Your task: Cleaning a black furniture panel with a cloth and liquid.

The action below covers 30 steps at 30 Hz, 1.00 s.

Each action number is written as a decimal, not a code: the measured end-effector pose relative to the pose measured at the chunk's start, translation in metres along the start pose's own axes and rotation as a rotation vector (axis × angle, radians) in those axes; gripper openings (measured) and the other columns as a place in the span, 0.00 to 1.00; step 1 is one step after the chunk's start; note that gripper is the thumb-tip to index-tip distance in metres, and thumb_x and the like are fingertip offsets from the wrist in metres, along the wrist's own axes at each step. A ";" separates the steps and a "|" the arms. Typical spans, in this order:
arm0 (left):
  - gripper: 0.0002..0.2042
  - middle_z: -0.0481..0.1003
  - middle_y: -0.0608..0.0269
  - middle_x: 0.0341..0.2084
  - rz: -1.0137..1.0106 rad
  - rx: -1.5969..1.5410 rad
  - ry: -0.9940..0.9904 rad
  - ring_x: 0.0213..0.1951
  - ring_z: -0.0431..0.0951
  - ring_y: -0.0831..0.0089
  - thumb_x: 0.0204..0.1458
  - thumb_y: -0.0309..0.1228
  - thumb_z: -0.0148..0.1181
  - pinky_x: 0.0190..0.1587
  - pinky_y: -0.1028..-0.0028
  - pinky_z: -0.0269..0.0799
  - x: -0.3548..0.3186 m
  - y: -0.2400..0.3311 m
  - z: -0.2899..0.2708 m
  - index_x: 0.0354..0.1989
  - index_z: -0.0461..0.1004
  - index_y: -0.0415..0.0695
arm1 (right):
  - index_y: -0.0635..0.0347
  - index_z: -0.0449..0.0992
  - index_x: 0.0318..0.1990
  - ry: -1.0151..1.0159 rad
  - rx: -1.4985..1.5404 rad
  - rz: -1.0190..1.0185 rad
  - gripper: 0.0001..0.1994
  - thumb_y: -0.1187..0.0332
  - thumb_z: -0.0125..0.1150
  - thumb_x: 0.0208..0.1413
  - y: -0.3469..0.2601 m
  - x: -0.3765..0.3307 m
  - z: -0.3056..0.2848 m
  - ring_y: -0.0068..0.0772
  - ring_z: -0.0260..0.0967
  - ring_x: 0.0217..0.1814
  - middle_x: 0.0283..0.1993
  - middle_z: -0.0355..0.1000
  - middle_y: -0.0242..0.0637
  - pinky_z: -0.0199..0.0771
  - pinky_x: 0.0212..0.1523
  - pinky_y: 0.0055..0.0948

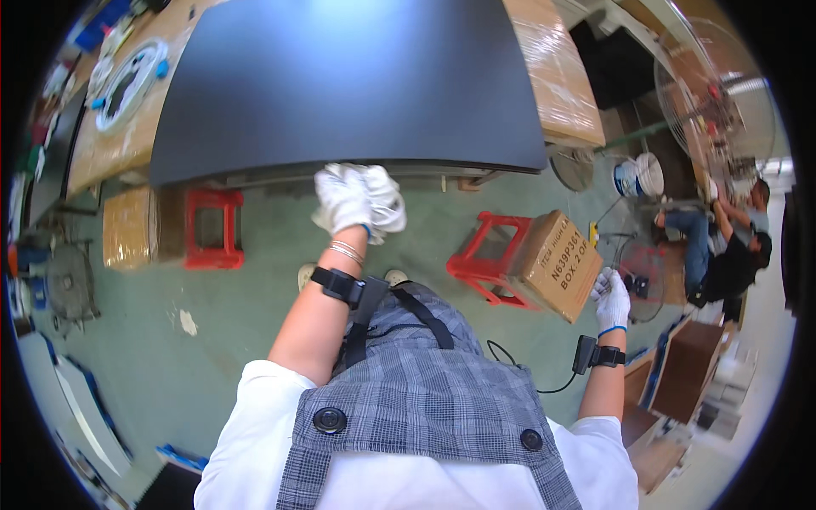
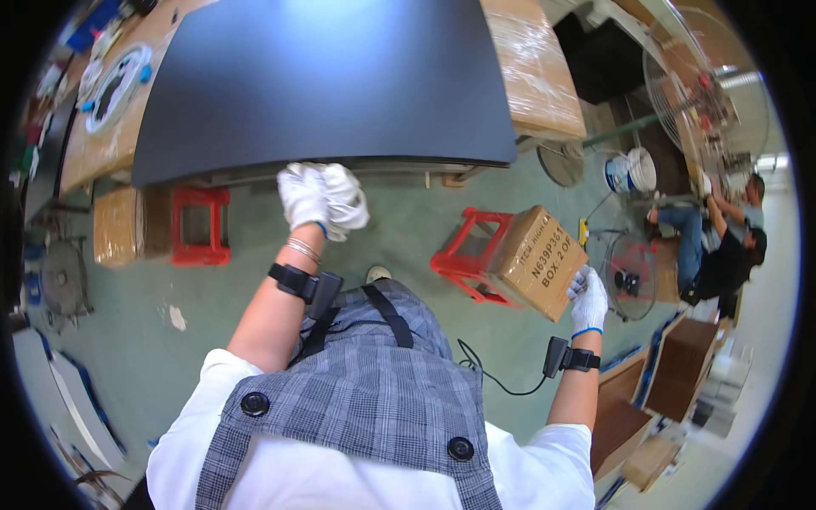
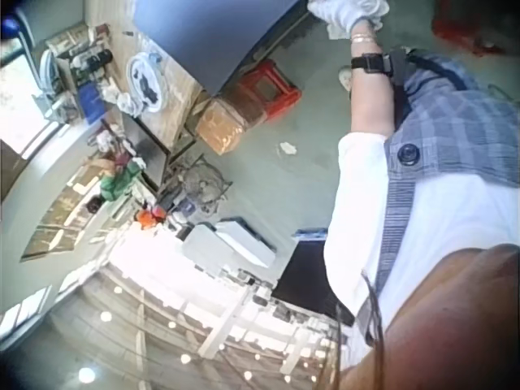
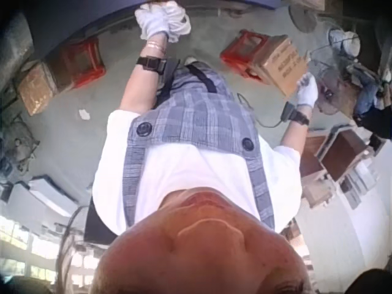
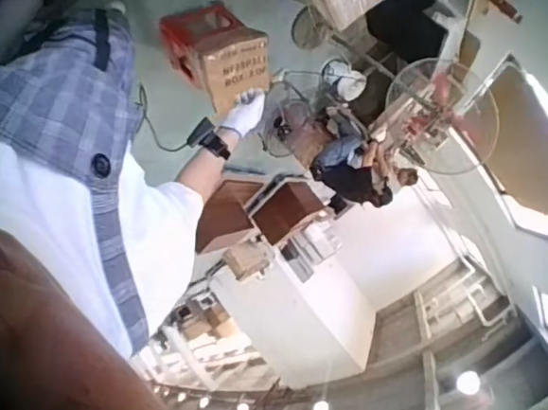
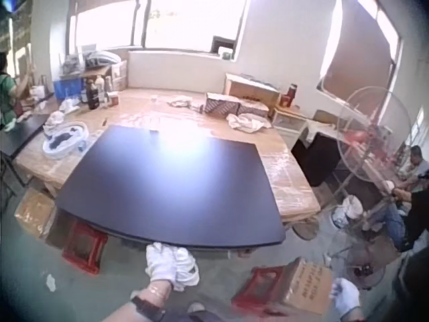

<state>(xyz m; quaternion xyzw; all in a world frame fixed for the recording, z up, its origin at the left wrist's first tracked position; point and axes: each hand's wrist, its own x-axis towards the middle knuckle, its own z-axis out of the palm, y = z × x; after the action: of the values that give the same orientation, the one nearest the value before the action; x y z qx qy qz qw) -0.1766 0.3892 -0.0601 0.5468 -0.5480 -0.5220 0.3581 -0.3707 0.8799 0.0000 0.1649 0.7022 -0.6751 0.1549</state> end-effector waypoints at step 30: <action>0.15 0.78 0.47 0.37 0.544 0.172 -1.229 0.41 0.78 0.52 0.56 0.39 0.48 0.43 0.60 0.73 -0.114 -0.018 0.316 0.37 0.78 0.43 | 0.55 0.71 0.40 0.445 0.306 0.301 0.11 0.59 0.48 0.64 0.197 -0.155 -0.137 0.25 0.65 0.27 0.30 0.68 0.31 0.66 0.25 0.27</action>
<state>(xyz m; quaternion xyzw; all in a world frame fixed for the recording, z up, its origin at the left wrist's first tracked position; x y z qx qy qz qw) -0.4599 0.5595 -0.1201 0.0196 -0.8097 -0.5839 0.0552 -0.1442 1.0203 -0.1030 0.4321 0.5767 -0.6899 0.0689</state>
